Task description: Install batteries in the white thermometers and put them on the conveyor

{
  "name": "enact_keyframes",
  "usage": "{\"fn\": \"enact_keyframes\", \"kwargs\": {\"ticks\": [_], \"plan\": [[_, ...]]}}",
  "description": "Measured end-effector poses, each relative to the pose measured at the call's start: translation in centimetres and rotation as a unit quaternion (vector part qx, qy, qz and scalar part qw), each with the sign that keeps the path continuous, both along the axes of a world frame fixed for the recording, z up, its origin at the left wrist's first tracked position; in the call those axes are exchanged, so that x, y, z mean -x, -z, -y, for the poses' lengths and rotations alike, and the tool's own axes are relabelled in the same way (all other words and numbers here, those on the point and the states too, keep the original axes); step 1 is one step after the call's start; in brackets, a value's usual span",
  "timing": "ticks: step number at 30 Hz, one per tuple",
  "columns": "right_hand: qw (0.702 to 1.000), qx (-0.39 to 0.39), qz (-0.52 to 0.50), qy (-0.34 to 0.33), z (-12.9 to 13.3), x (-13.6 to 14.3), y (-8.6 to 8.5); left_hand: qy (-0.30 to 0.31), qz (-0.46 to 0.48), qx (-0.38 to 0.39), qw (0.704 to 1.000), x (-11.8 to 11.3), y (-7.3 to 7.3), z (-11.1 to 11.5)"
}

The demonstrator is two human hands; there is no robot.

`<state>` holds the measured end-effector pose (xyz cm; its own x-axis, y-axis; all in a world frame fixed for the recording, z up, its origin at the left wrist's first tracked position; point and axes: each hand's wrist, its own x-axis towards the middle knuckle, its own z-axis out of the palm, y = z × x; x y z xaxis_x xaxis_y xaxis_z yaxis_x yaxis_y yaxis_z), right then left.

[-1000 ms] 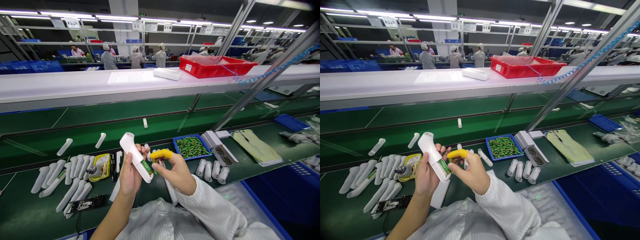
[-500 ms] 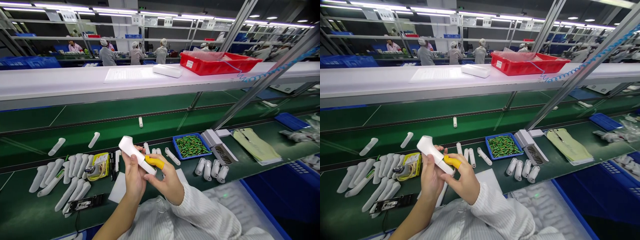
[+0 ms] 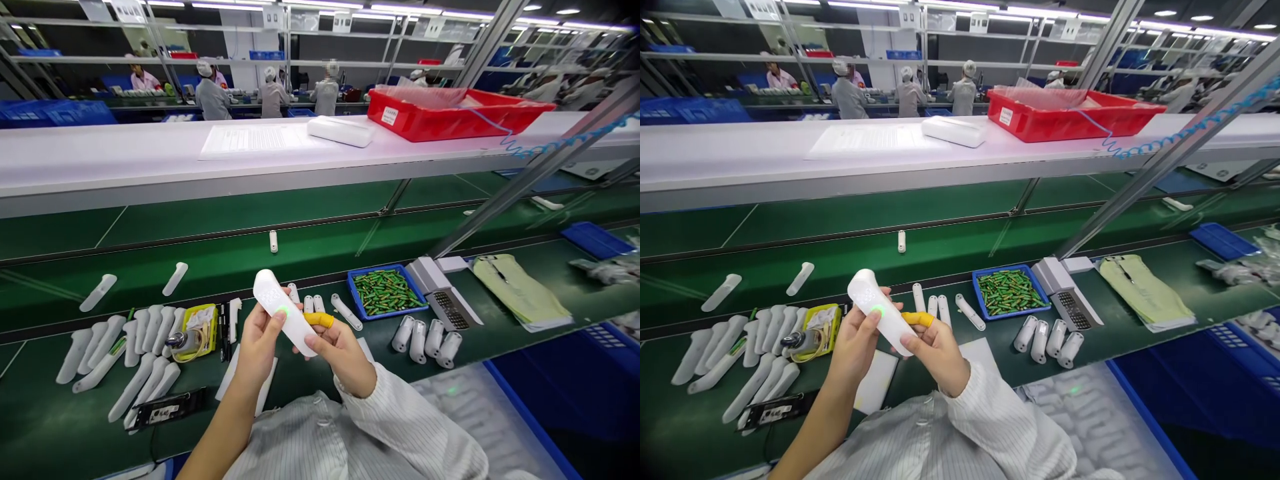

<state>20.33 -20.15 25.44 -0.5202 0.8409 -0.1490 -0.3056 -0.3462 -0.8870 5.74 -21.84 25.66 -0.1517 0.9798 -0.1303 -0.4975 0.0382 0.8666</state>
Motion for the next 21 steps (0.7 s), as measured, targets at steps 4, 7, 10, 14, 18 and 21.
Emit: {"fn": "enact_keyframes", "kwargs": {"ticks": [4,7,10,14,18,21], "plan": [[0.996,0.051,-0.047,-0.059,-0.6,0.3,0.2,0.019,0.045,-0.031,0.998,0.7,1.3,-1.2],[0.991,0.076,-0.072,-0.077,-1.0,0.8,1.0,0.065,0.085,-0.062,0.992,0.7,2.0,-2.4],[0.994,0.067,-0.059,-0.069,-1.7,0.9,2.6,0.085,0.115,-0.044,0.989,0.4,2.8,-3.8],[0.963,-0.123,0.239,-0.027,-4.7,-1.1,6.2,0.052,0.124,0.065,0.989,1.5,5.5,-6.6],[0.814,-0.183,0.549,0.044,-10.8,-6.8,10.5,0.035,-0.13,0.22,0.966,5.4,10.9,-11.3],[0.704,-0.177,0.683,0.076,-15.8,-11.7,13.4,-0.018,-0.26,0.28,0.924,8.8,15.6,-15.1]]}}
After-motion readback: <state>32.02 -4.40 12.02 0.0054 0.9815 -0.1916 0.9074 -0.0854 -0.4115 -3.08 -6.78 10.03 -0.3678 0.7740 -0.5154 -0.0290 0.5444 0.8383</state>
